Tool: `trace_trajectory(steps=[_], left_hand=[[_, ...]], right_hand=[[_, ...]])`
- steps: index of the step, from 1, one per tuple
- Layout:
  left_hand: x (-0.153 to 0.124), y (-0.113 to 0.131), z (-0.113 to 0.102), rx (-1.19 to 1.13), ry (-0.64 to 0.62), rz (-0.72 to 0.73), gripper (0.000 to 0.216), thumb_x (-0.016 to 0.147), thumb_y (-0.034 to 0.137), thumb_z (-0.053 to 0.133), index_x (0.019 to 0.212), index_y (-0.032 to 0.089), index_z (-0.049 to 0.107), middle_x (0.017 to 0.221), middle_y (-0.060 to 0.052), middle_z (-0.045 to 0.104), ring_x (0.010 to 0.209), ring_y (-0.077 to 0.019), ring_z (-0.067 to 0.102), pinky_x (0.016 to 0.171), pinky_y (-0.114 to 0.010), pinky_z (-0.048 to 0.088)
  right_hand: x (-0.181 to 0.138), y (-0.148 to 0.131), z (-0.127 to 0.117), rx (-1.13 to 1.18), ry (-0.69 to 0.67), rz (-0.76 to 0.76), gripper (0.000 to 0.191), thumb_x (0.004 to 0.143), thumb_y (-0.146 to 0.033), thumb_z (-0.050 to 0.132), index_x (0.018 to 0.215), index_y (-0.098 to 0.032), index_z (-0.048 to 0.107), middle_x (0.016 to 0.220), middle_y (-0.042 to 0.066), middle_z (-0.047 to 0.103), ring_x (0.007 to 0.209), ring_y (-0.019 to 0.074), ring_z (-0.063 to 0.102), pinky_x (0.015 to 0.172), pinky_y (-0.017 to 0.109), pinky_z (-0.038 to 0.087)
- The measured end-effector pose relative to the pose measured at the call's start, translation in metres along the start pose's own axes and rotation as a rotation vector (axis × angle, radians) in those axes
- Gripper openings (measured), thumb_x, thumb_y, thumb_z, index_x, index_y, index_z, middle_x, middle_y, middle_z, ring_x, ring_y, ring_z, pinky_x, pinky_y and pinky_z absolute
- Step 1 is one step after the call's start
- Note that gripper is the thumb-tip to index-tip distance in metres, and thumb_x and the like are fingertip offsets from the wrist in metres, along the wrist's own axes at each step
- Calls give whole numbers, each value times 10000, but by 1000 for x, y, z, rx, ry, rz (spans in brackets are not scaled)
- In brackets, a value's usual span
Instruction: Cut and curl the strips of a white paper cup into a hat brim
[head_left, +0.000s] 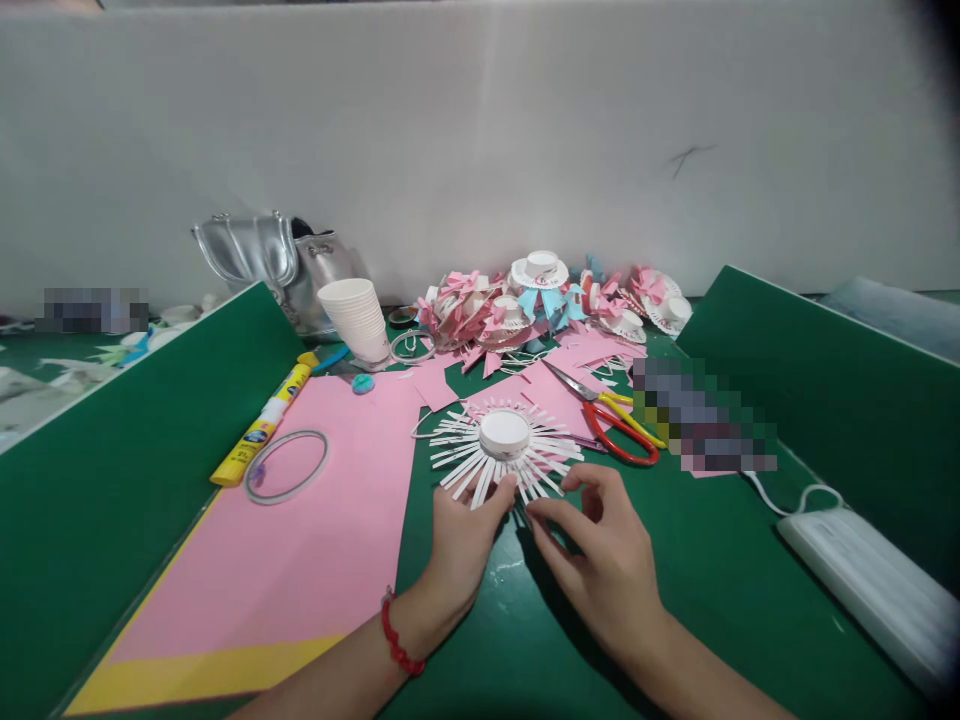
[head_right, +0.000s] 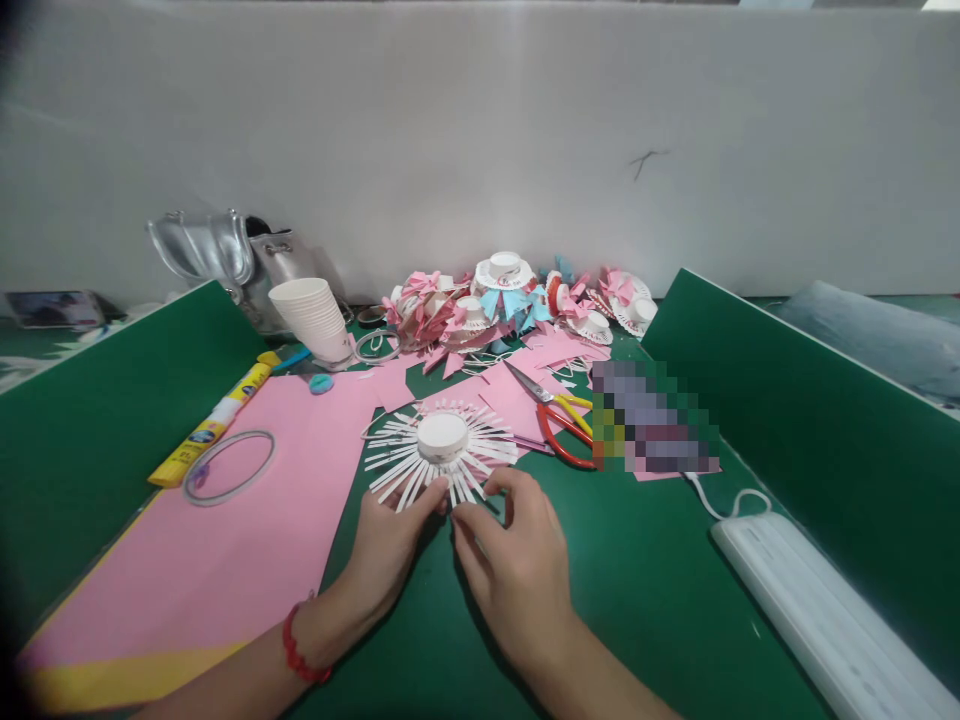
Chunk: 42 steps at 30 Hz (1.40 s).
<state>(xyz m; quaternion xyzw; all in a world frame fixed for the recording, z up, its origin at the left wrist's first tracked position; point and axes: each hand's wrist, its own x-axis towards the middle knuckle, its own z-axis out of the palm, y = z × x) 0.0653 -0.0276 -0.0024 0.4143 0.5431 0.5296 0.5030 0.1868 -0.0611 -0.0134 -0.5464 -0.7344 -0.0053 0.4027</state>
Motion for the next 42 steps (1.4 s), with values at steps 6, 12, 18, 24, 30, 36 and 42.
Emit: trace_trajectory(steps=[6, 12, 18, 24, 30, 36, 42], left_hand=[[-1, 2, 0, 166, 30, 72, 69, 601, 176, 644, 606, 115, 610, 589, -9, 652, 561, -151, 582, 561, -236, 472], [-5, 3, -1, 311, 8, 173, 62, 631, 174, 609, 646, 116, 626, 621, -30, 681, 582, -162, 613, 568, -229, 486], [-7, 3, -1, 355, -13, 269, 79, 643, 159, 589, 689, 119, 640, 660, -42, 706, 602, -167, 643, 587, -223, 504], [-8, 6, 1, 336, -23, 247, 84, 613, 149, 594, 675, 109, 635, 664, -59, 712, 593, -173, 652, 585, -228, 521], [-8, 9, 0, 309, -47, 172, 93, 598, 163, 599, 667, 115, 639, 645, -61, 713, 593, -194, 657, 565, -256, 530], [-7, 2, -2, 256, 1, 114, 192, 585, 201, 635, 749, 101, 635, 738, -89, 720, 673, -218, 663, 638, -307, 538], [-7, 2, -1, 193, -70, 167, 240, 591, 193, 648, 813, 105, 634, 799, -79, 719, 726, -209, 661, 693, -305, 532]], right_hand=[[-1, -3, 1, -12, 87, -23, 65, 746, -171, 559, 761, -206, 611, 840, 45, 419, 722, 172, 456, 596, 306, 386], [1, -1, -1, 96, 104, 37, 82, 769, -158, 539, 810, -203, 593, 859, 53, 439, 779, 189, 472, 638, 333, 405], [11, 5, 0, 325, 18, 261, 79, 774, -167, 505, 712, -192, 547, 821, 45, 487, 793, 184, 500, 684, 315, 428], [13, 12, 1, 452, -135, 397, 71, 779, -203, 488, 737, -184, 542, 763, 36, 579, 737, 179, 541, 640, 279, 418], [18, 11, -2, 659, -168, 554, 155, 740, -303, 553, 661, -169, 552, 622, 10, 586, 595, 151, 535, 564, 248, 416], [19, 9, -3, 838, -95, 722, 168, 656, -309, 643, 623, -163, 568, 572, -8, 573, 553, 123, 511, 526, 222, 406], [18, 4, -2, 855, -4, 759, 159, 615, -306, 672, 613, -163, 605, 564, -3, 596, 557, 133, 541, 532, 234, 430]])
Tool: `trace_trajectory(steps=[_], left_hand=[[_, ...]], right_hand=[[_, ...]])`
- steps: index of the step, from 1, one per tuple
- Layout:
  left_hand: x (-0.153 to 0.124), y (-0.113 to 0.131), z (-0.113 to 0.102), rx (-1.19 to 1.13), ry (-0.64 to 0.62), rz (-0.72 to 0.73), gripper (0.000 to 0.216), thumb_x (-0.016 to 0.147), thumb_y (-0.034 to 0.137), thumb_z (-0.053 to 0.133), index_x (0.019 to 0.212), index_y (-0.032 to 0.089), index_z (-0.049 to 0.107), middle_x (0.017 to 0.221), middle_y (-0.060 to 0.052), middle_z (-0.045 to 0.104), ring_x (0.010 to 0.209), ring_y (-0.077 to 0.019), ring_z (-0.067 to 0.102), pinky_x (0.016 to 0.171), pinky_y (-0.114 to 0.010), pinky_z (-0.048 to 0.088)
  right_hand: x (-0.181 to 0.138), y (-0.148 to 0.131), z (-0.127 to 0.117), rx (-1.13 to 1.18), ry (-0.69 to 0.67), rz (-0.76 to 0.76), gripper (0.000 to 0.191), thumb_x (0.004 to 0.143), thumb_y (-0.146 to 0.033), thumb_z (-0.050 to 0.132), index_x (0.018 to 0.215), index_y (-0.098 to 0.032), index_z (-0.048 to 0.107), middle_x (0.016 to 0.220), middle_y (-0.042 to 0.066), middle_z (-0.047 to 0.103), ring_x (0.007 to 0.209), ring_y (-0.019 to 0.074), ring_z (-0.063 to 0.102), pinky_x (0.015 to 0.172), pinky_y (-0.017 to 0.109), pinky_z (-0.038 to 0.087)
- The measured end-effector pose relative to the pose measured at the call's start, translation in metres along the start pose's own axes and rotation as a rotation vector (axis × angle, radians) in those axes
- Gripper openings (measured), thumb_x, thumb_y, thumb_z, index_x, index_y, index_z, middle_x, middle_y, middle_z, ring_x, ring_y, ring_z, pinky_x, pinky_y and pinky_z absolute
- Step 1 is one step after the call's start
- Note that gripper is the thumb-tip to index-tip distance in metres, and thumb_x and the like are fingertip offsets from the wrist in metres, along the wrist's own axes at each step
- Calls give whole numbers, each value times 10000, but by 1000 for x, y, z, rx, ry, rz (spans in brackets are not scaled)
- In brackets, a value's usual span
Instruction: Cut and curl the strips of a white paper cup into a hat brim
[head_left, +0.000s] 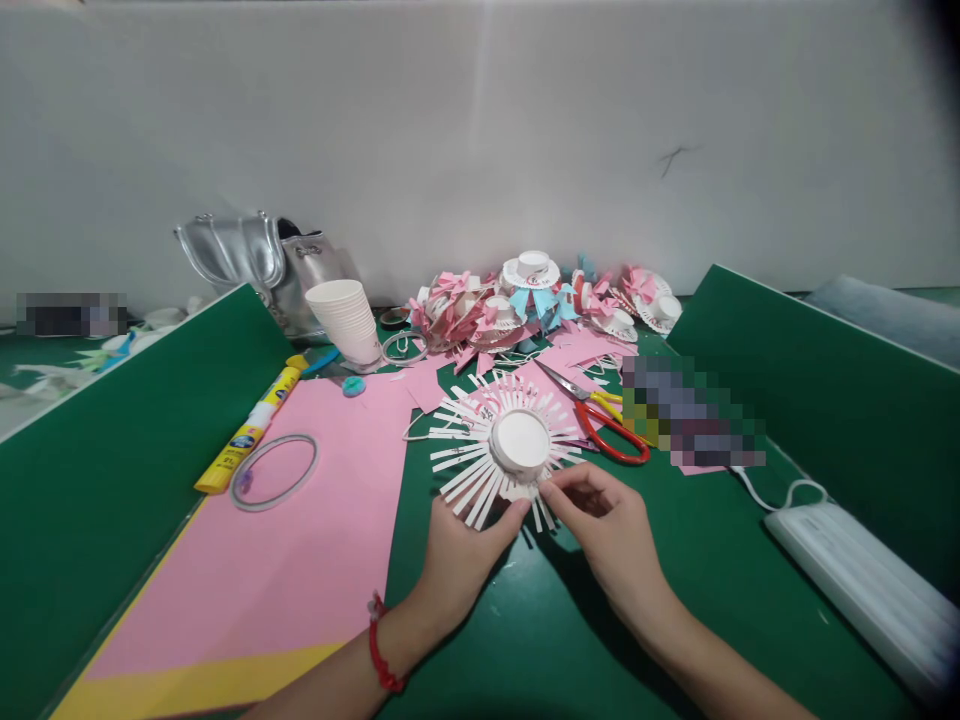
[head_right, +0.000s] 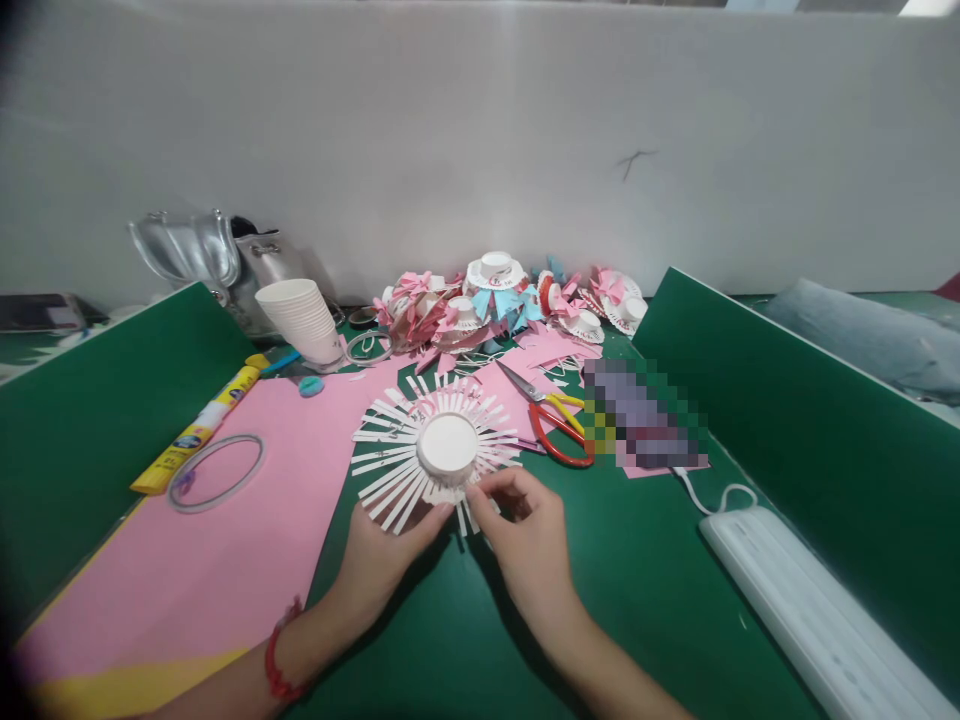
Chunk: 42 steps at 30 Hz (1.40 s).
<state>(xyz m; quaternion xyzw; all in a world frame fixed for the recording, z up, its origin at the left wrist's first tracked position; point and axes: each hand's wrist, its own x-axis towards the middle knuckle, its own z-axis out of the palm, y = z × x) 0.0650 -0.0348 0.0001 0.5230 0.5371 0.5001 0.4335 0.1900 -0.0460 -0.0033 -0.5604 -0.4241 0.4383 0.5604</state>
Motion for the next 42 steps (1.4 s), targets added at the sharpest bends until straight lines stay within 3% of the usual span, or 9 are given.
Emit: trace_trajectory(steps=[9, 15, 20, 26, 37, 42], left_hand=[[2, 1, 0, 32, -59, 106, 153, 637, 136, 621, 787, 131, 653, 793, -42, 716, 744, -191, 648, 747, -289, 507], [4, 1, 0, -112, -76, -28, 140, 620, 151, 640, 755, 123, 665, 774, -47, 716, 741, -200, 645, 724, -288, 506], [3, -2, 1, -158, -44, -139, 76, 572, 182, 669, 603, 115, 653, 631, -39, 698, 647, -191, 637, 662, -283, 512], [5, 0, 0, -218, -61, -166, 164, 579, 173, 649, 725, 101, 666, 748, -60, 711, 742, -198, 637, 736, -293, 493], [3, 1, 0, -188, -37, -169, 103, 565, 187, 662, 631, 112, 639, 631, -35, 684, 646, -184, 628, 661, -280, 509], [3, 5, 1, -221, -42, -154, 165, 557, 166, 672, 712, 109, 669, 748, -59, 713, 739, -204, 640, 725, -296, 507]], right_hand=[[-5, 2, 5, -7, 12, -72, 100, 661, -238, 639, 666, -180, 558, 646, -1, 579, 630, 142, 553, 587, 242, 458], [-6, 2, 6, 34, 45, -87, 138, 671, -226, 646, 689, -192, 513, 664, -17, 537, 645, 128, 540, 597, 223, 455], [-7, 3, 7, 128, 81, -34, 152, 666, -228, 653, 665, -191, 505, 627, -36, 520, 614, 107, 521, 569, 196, 438], [-6, 7, 8, 166, 27, -24, 144, 663, -227, 656, 708, -194, 523, 687, -26, 560, 678, 120, 554, 628, 213, 453], [-5, 5, 6, 194, 33, 39, 187, 602, -250, 702, 668, -185, 540, 650, -5, 598, 648, 142, 587, 602, 241, 477], [-5, 4, 6, 219, 8, 48, 222, 605, -248, 700, 692, -188, 505, 646, -21, 592, 636, 121, 583, 595, 216, 458]])
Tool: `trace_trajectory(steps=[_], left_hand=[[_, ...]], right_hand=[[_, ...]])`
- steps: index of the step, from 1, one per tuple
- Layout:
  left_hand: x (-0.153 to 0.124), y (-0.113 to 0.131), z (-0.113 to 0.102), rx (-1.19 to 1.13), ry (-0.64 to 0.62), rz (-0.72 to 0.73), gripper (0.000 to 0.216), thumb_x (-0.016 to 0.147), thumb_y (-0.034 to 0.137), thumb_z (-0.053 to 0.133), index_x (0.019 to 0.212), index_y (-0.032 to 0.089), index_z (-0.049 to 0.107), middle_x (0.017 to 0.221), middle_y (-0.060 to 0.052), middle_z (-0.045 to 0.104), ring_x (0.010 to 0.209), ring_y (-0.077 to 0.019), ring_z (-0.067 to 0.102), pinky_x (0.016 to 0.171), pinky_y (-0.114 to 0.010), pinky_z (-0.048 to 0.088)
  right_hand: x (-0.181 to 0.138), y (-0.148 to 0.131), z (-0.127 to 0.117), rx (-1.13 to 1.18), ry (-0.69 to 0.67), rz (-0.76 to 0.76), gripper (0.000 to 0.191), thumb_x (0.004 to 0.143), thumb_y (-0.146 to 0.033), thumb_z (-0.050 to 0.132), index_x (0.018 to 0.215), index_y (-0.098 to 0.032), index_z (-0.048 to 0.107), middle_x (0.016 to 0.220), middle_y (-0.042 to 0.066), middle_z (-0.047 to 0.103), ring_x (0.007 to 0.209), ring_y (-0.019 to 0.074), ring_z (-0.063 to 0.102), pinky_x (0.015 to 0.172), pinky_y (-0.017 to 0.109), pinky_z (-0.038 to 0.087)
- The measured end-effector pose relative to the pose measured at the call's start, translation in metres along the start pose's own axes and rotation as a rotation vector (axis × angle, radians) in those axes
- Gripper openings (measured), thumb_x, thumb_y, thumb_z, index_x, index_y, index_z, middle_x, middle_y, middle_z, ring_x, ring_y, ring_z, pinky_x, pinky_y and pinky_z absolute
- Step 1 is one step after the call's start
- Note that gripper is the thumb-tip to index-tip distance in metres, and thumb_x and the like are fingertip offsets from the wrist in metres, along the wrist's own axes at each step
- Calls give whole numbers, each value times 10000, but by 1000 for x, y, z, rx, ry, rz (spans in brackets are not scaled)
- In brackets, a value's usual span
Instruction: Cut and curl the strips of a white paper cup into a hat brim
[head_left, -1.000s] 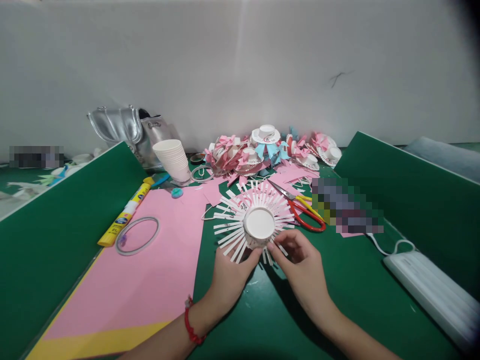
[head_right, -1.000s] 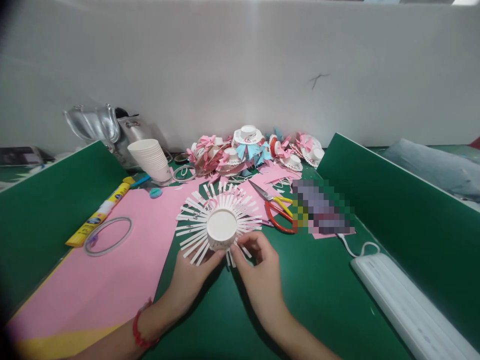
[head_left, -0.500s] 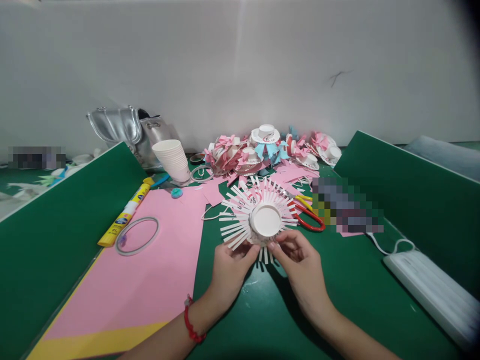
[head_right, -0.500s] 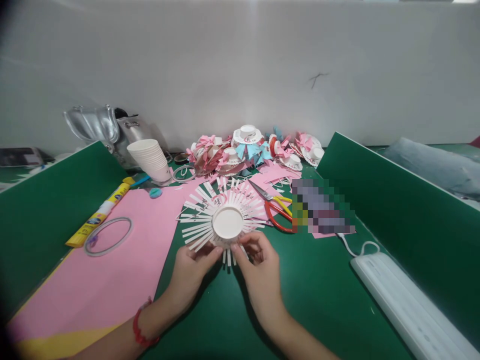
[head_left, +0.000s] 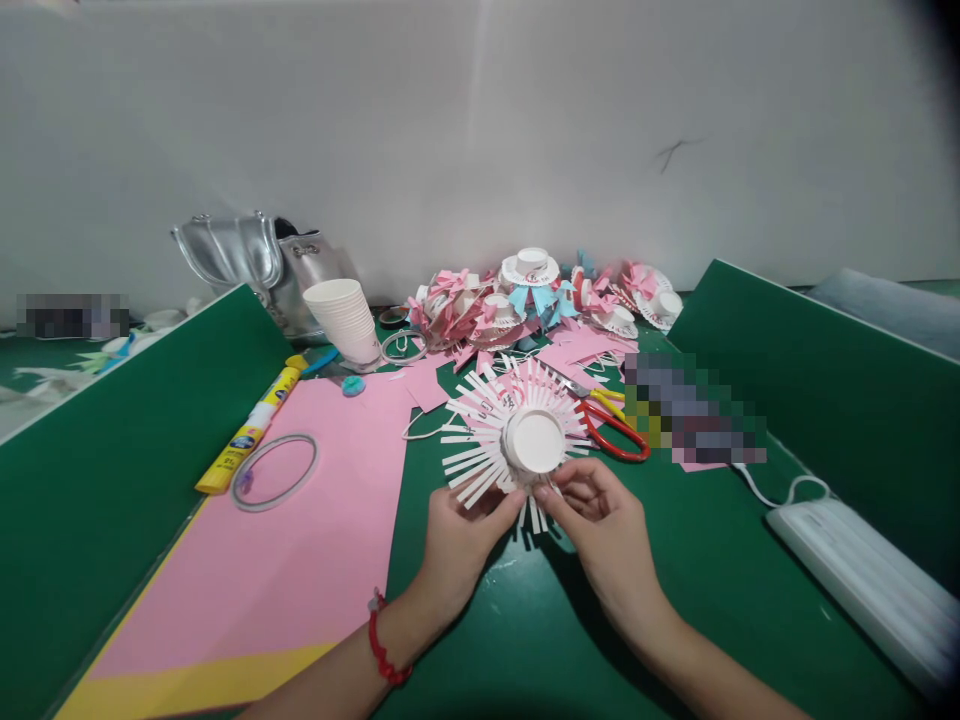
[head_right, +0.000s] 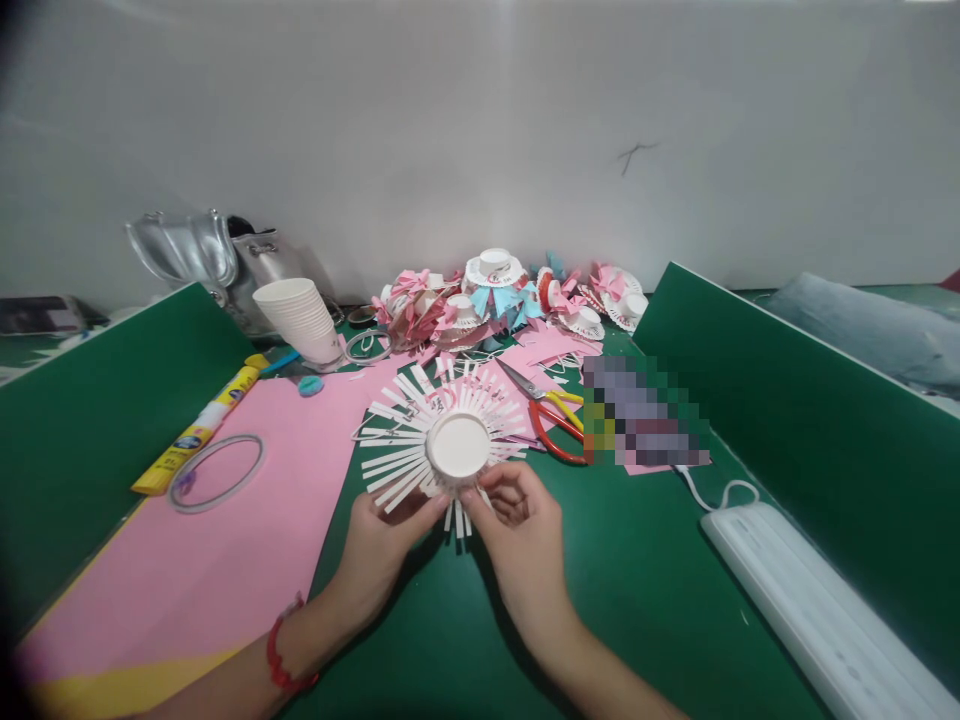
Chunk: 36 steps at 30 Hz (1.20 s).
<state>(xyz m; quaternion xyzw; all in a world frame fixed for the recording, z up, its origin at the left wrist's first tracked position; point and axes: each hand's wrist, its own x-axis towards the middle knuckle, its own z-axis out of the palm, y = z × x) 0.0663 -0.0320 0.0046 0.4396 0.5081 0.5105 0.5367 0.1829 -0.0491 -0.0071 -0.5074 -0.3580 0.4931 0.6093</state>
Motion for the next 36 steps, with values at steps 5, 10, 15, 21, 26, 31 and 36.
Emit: trace_trajectory(steps=[5, 10, 15, 21, 26, 31, 36], left_hand=[[2, 0, -1, -10, 3, 28, 169, 563, 136, 660, 731, 113, 664, 773, -57, 712, 743, -193, 637, 714, -280, 503], [3, -2, -5, 88, 0, 40, 63, 602, 176, 659, 611, 117, 637, 596, -22, 669, 587, -156, 597, 605, -245, 490], [5, -3, -6, 159, 67, 74, 88, 605, 199, 662, 640, 120, 647, 642, -25, 667, 628, -163, 592, 638, -254, 483], [5, -8, -5, -61, -25, -37, 98, 621, 190, 668, 577, 111, 631, 551, -13, 619, 569, -141, 564, 620, -257, 481], [4, -7, -3, -306, -116, -113, 90, 633, 134, 663, 720, 112, 658, 650, -24, 635, 649, -147, 581, 711, -296, 479], [5, -8, -4, -328, -115, -91, 68, 651, 136, 658, 719, 134, 651, 721, -15, 647, 688, -135, 583, 746, -283, 472], [6, -11, -5, -177, -42, -24, 144, 635, 161, 677, 774, 132, 652, 816, -28, 667, 763, -160, 590, 760, -281, 469]], right_hand=[[-1, 5, 1, -38, -93, -27, 261, 686, -242, 632, 848, -218, 428, 668, -22, 607, 657, 136, 595, 596, 240, 464], [-1, 6, -1, -138, -161, -92, 314, 719, -217, 587, 968, -218, 396, 621, -25, 615, 586, 148, 593, 566, 269, 473], [-3, -5, -4, -281, -79, -212, 84, 741, -243, 565, 805, -198, 532, 724, 15, 617, 647, 149, 584, 570, 244, 462], [-5, -4, -1, -440, -222, -268, 81, 771, -197, 519, 747, -188, 596, 698, 10, 611, 651, 146, 552, 602, 241, 435], [-3, 1, 0, -488, -224, -264, 57, 737, -182, 548, 691, -189, 581, 621, -8, 592, 570, 132, 523, 548, 228, 418], [-1, 2, -1, -536, -211, -270, 61, 729, -189, 547, 678, -189, 581, 616, -3, 597, 568, 136, 522, 545, 231, 412], [-1, 1, -1, -596, -212, -297, 66, 716, -186, 547, 662, -184, 585, 592, -10, 590, 544, 127, 508, 523, 219, 400]])
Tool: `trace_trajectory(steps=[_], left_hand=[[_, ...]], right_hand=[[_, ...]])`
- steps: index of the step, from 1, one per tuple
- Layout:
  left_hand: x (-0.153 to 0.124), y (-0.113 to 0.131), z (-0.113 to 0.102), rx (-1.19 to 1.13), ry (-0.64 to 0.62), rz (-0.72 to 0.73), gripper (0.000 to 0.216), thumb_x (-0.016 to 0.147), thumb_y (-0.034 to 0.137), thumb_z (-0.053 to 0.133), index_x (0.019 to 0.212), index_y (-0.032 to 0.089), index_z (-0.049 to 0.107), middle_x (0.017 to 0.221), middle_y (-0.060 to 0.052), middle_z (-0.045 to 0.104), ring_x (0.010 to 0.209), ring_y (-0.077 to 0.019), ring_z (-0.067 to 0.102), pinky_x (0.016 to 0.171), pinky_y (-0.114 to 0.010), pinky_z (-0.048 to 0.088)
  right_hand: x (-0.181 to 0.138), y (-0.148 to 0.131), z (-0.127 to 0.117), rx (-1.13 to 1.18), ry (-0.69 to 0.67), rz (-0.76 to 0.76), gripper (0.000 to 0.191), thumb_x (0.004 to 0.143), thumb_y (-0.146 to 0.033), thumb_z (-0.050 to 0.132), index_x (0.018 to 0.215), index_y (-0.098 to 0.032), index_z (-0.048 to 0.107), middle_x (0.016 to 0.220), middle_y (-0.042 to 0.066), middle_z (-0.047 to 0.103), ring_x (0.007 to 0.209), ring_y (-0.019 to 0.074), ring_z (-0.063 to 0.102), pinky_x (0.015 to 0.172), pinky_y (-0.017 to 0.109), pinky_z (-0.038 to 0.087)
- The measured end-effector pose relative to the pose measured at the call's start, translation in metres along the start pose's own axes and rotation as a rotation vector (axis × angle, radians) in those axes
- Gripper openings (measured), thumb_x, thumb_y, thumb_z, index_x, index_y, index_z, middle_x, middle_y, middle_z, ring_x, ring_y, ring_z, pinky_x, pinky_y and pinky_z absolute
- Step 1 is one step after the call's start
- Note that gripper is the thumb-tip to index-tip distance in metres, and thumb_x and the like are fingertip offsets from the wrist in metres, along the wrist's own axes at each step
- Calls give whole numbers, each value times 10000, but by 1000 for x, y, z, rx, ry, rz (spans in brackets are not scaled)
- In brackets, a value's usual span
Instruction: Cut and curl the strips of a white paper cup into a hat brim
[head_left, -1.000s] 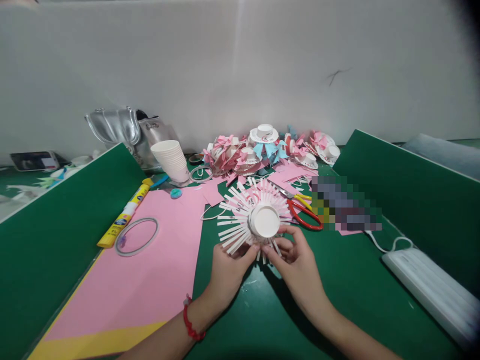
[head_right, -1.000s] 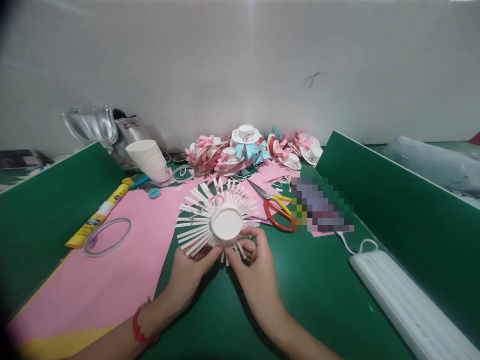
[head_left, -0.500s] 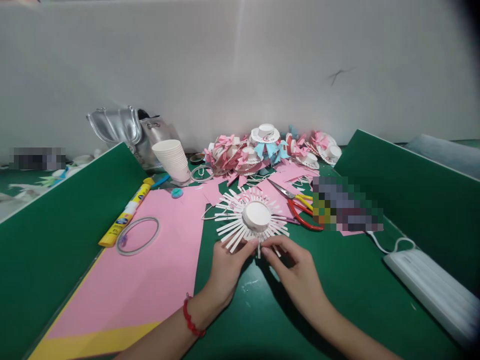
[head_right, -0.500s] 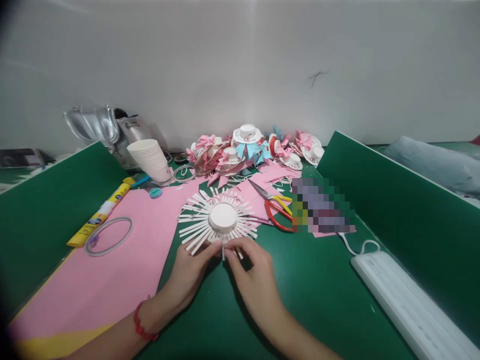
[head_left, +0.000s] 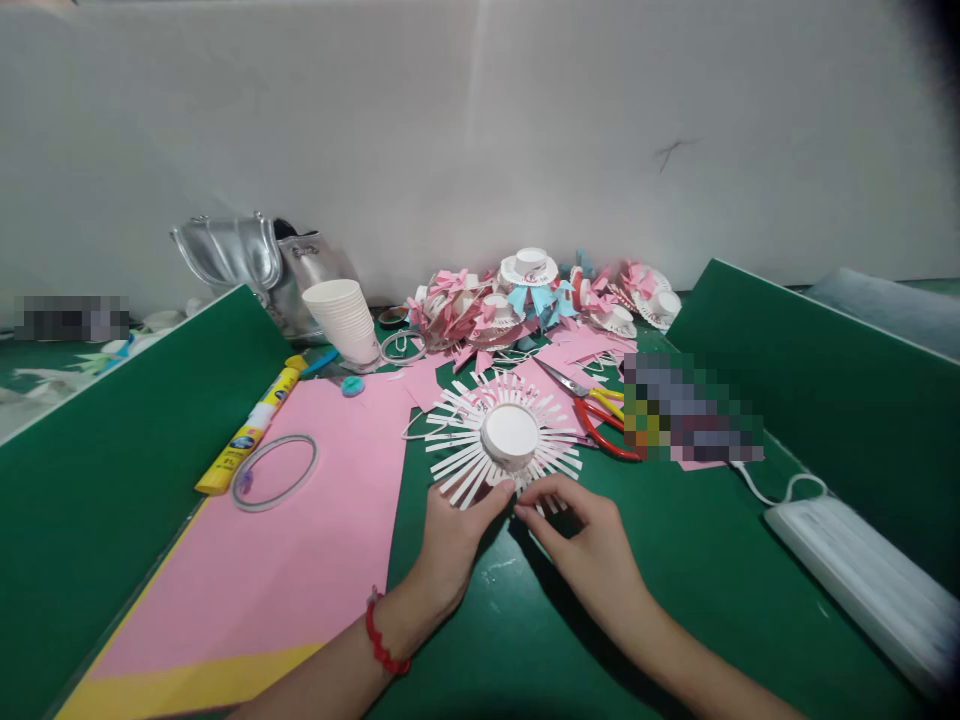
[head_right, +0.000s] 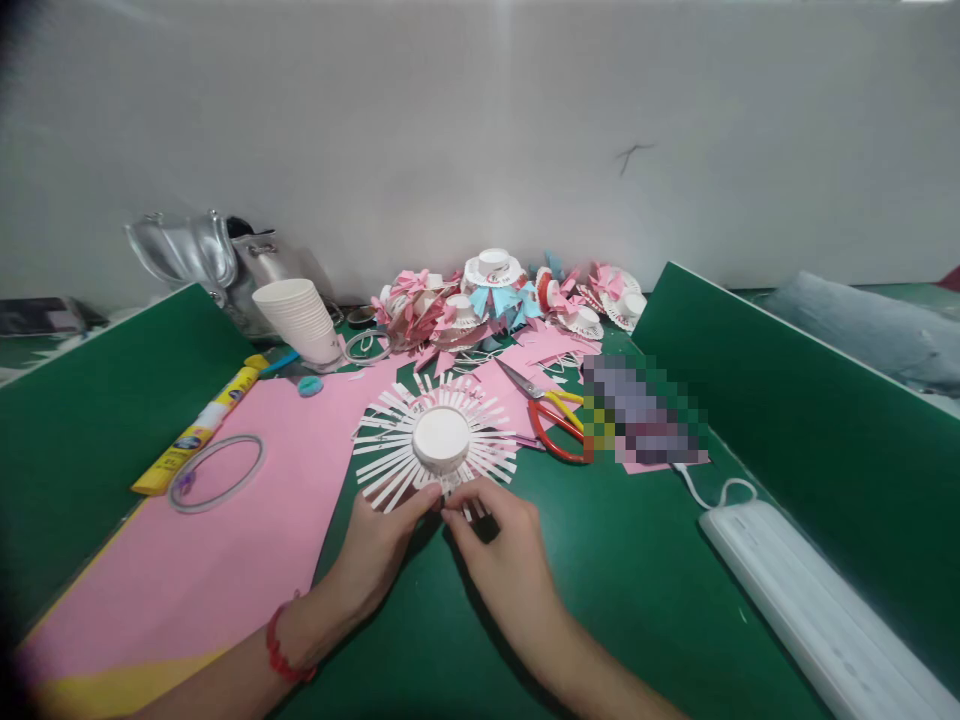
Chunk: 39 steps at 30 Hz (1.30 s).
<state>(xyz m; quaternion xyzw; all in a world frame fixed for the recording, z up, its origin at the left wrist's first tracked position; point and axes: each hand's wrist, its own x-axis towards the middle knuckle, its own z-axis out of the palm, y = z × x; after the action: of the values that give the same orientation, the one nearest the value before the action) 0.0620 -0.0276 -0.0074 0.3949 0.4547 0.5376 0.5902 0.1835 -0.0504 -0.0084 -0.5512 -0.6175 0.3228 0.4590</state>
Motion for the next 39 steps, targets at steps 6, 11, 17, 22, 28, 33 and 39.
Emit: trace_trajectory(steps=[6, 11, 17, 22, 28, 33, 39], left_hand=[[1, 1, -1, 97, 76, -20, 158, 607, 157, 688, 756, 110, 659, 699, -15, 665, 658, -139, 583, 670, -243, 473], [1, 0, 0, 67, 52, -27, 155, 622, 181, 677, 753, 100, 656, 703, -30, 668, 659, -147, 586, 663, -253, 474], [2, -3, -1, 112, 82, 7, 110, 619, 186, 665, 691, 109, 637, 663, -20, 660, 628, -141, 584, 617, -234, 473], [2, -1, 1, 292, 81, 65, 105, 644, 202, 622, 700, 113, 625, 656, -27, 666, 634, -161, 598, 605, -243, 483], [-3, 7, 5, 545, 21, 260, 170, 717, 159, 522, 840, 130, 635, 836, -55, 693, 784, -183, 619, 750, -276, 480], [-5, 4, 3, 630, -24, 350, 231, 736, 134, 473, 910, 130, 626, 933, -78, 684, 880, -192, 613, 815, -285, 464], [-5, 2, 3, 619, -63, 352, 243, 754, 165, 478, 952, 130, 614, 977, -90, 670, 918, -206, 598, 842, -314, 449]], right_hand=[[-1, 0, 1, -52, -9, -46, 65, 712, -141, 534, 690, -185, 577, 631, -7, 610, 579, 131, 546, 551, 216, 423], [-4, 5, 2, -89, -8, -127, 103, 688, -102, 553, 737, -191, 568, 686, -2, 624, 614, 133, 567, 586, 219, 447], [-9, 7, 2, -193, -16, -225, 114, 744, -110, 511, 778, -203, 567, 708, 15, 603, 648, 145, 565, 607, 226, 444], [-12, 0, 2, -279, 17, -214, 74, 777, -159, 504, 755, -203, 559, 726, 26, 575, 630, 146, 543, 584, 231, 417], [-11, -3, 2, -33, 46, -50, 67, 795, -189, 486, 751, -195, 536, 697, 0, 573, 618, 125, 536, 573, 211, 421], [-5, -4, 1, 163, 87, 138, 106, 764, -266, 533, 697, -183, 538, 640, -7, 566, 584, 129, 535, 529, 214, 422], [0, -6, -1, 333, 163, 244, 140, 677, -288, 619, 631, -169, 563, 592, -6, 584, 557, 125, 531, 508, 217, 422]])
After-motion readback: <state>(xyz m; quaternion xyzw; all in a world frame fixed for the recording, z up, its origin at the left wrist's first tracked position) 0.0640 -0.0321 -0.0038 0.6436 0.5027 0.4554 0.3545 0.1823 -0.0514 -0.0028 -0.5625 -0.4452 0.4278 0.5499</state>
